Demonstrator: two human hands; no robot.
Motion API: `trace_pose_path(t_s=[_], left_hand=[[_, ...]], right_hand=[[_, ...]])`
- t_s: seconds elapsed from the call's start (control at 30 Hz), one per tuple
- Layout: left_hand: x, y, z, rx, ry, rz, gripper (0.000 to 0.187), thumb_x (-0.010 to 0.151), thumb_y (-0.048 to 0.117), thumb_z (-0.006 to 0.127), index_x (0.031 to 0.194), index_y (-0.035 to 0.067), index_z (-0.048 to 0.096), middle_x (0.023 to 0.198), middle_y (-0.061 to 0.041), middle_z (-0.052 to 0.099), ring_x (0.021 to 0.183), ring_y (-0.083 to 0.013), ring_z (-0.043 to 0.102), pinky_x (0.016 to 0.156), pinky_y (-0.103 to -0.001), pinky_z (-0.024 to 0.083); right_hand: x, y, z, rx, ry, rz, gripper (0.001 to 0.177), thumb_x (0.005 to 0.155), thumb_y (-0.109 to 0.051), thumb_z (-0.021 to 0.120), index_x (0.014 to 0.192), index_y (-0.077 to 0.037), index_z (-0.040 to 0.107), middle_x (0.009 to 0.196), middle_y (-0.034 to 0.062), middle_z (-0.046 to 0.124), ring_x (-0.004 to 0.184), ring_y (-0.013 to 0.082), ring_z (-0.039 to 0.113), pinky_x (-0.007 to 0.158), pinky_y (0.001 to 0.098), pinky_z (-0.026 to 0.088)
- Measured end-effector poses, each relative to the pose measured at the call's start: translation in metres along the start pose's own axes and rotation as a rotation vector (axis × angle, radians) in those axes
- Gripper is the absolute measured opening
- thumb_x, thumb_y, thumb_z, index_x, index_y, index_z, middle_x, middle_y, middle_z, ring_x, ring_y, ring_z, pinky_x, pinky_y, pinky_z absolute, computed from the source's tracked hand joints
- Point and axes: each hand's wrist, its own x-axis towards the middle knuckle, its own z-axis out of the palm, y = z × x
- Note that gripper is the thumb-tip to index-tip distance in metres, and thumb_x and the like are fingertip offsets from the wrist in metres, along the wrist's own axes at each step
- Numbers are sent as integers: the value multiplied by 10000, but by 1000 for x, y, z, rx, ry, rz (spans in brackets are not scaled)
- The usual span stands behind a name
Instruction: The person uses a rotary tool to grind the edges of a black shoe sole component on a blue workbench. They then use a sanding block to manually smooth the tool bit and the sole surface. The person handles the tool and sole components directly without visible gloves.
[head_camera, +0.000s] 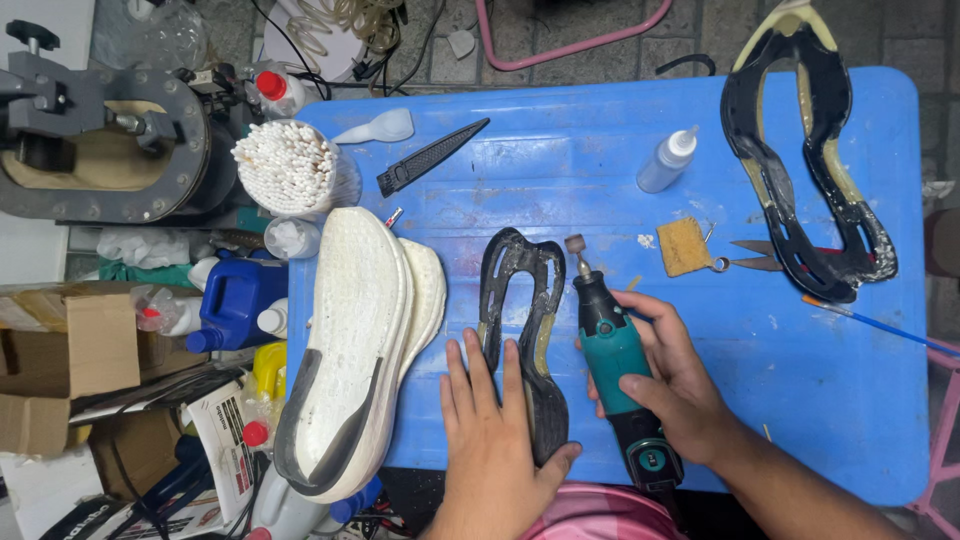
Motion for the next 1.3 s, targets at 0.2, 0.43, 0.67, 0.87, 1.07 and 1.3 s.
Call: trace_pose_path(t_s=[0.2, 0.43, 0.67, 0.87, 1.07, 1.3], left_hand=[[26, -18, 6, -29, 207, 147, 1047, 729, 236, 804, 1515, -125, 214, 1584, -423, 83, 1494, -585, 45, 1166, -683, 51], [32, 10, -5, -432, 324, 247, 748, 904, 258, 736, 1493, -88, 431, 1500, -277, 494, 1400, -436, 481, 1170, -487, 371], [54, 23, -8, -648, 95, 67, 379, 960, 286, 661, 1182, -18, 620, 1101, -206, 691, 1048, -352, 695, 894, -414, 535], [45, 28, 15, -794, 256, 196, 366, 1020, 188, 652, 1284, -45, 552, 1200, -189, 682, 1107, -296, 702, 952, -377, 535], [57, 33, 32, -1027, 211, 133, 638, 998, 121, 639, 1498, -35, 274, 1049, -98, 689, 957, -160, 697, 892, -305, 558], [61, 35, 33, -955, 217, 129, 830, 985, 132, 656, 1621, -24, 147, 1023, -115, 693, 919, -202, 703, 865, -319, 568]], right_hand=[[-4, 7, -3, -18, 3, -41, 761, 920, -186, 617, 1541, -63, 193, 1267, 243, 581, 922, 249, 668, 760, 402, 613], [-8, 15, -6, -55, -21, -52, 744, 918, -131, 623, 1497, -61, 162, 1360, 244, 546, 1073, 256, 622, 921, 412, 537], [-18, 14, -4, 17, -79, 14, 728, 919, -86, 547, 1530, -51, 153, 1538, 245, 433, 1399, 283, 461, 1150, 416, 353], [-50, 19, -17, -312, 46, -239, 608, 943, 20, 469, 1503, -10, 234, 1576, 265, 403, 1482, 341, 431, 1224, 451, 313], [-61, -7, -31, -1104, 220, -378, 378, 825, -56, 700, 1189, -27, 605, 1323, 141, 639, 1235, 301, 624, 1039, 392, 479], [-20, -52, -24, -1380, 358, -507, 356, 840, -59, 742, 1177, -10, 637, 1320, 151, 629, 1191, 348, 612, 1022, 431, 486]])
